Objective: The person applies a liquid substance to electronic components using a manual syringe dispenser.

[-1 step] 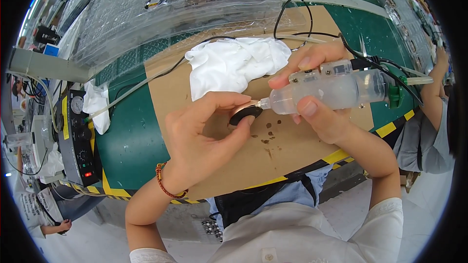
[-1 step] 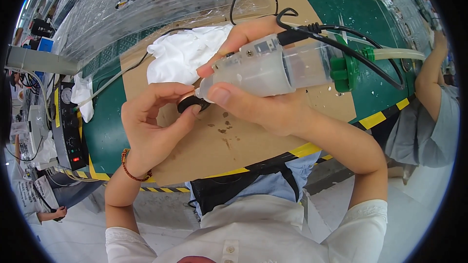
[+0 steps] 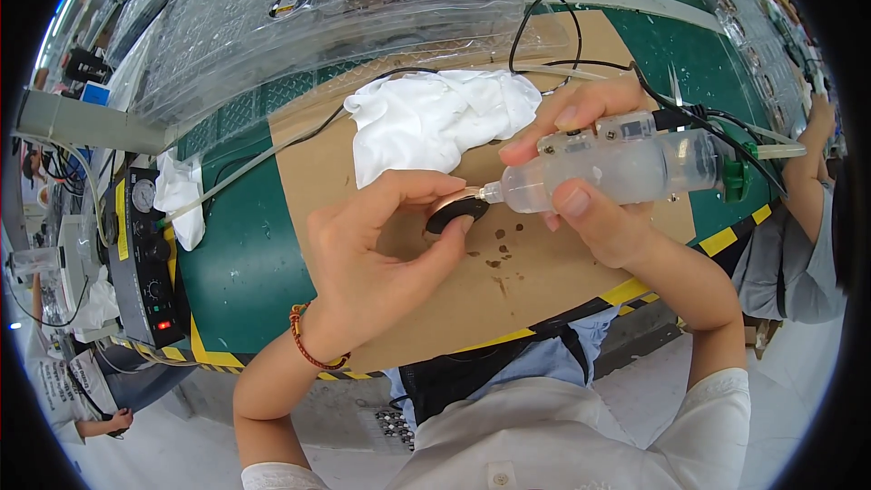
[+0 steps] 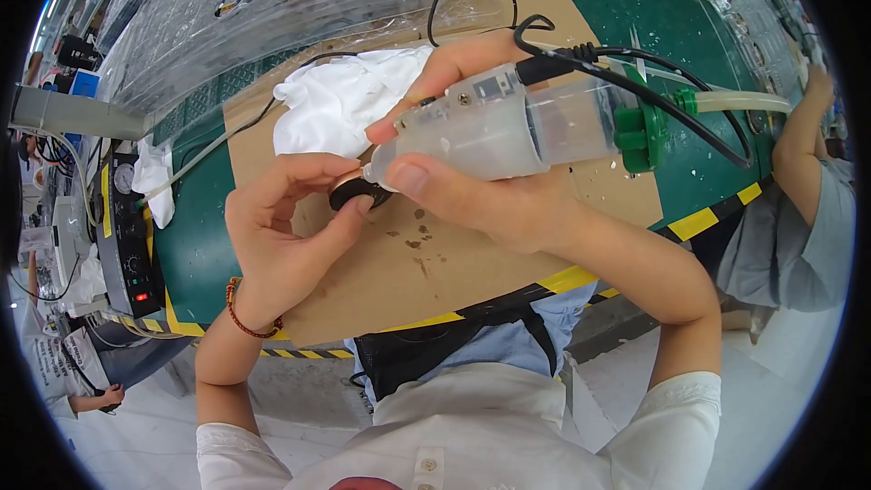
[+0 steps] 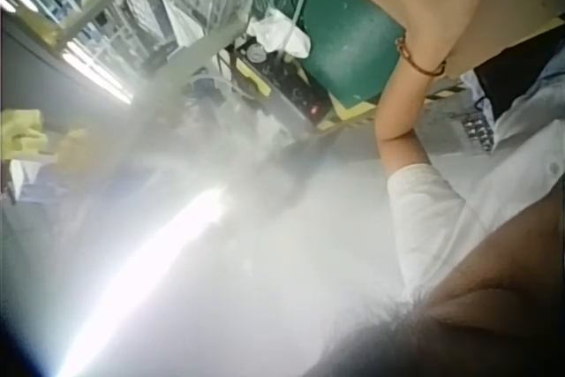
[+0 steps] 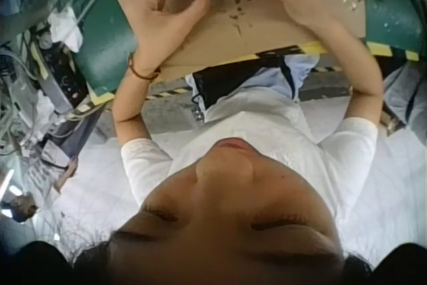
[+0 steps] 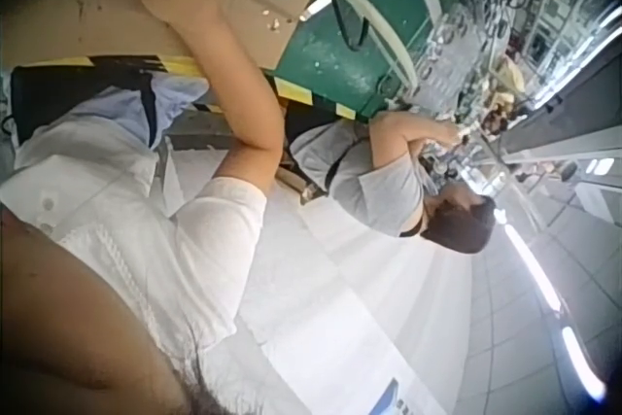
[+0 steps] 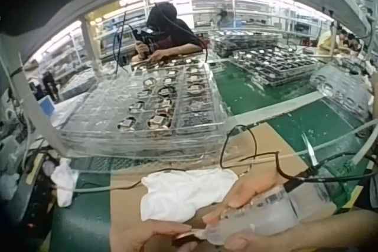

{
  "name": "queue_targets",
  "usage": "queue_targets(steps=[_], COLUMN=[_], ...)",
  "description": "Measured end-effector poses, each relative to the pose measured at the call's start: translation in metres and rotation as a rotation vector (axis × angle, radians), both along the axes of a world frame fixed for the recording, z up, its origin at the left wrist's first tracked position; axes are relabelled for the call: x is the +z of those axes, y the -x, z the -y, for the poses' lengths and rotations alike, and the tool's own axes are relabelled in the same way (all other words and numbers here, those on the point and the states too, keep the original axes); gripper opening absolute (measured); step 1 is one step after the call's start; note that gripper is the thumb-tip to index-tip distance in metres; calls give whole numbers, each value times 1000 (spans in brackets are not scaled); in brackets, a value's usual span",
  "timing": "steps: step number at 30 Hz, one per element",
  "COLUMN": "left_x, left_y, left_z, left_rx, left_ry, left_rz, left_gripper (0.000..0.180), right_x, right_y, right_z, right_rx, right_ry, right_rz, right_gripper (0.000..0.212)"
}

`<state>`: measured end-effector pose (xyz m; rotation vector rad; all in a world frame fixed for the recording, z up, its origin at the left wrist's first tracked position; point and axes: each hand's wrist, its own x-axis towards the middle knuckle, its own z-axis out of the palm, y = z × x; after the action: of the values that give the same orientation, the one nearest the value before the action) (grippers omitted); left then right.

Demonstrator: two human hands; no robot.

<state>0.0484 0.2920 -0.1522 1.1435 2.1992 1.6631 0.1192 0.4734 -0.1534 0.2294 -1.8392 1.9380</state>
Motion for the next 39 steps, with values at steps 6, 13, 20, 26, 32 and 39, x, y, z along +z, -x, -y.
queue_targets(steps=[6, 13, 20, 26, 32, 39], left_x=[4, 3, 2, 3, 3, 4], left_y=[-3, -2, -2, -1, -2, -1], left_z=[2, 1, -1, -1, -2, -3], left_rx=[-19, -37, 9, 7, 15, -7], left_ry=[16, -5, -48, -35, -41, -27], left_rz=[107, 111, 51, 26, 54, -37], left_gripper=[35, 40, 32, 33, 30, 26], right_x=[-1, -1, -1, -1, -1, 0], right_y=[-1, 0, -1, -1, -1, -1], right_z=[0, 0, -5, 0, 1, 0], right_rx=[-17, -21, 98, -9, -16, -2], right_ry=[9, 3, 45, -11, 5, -15], right_rz=[-9, -12, -83, -21, -13, -22], right_gripper=[46, 46, 40, 46, 47, 45])
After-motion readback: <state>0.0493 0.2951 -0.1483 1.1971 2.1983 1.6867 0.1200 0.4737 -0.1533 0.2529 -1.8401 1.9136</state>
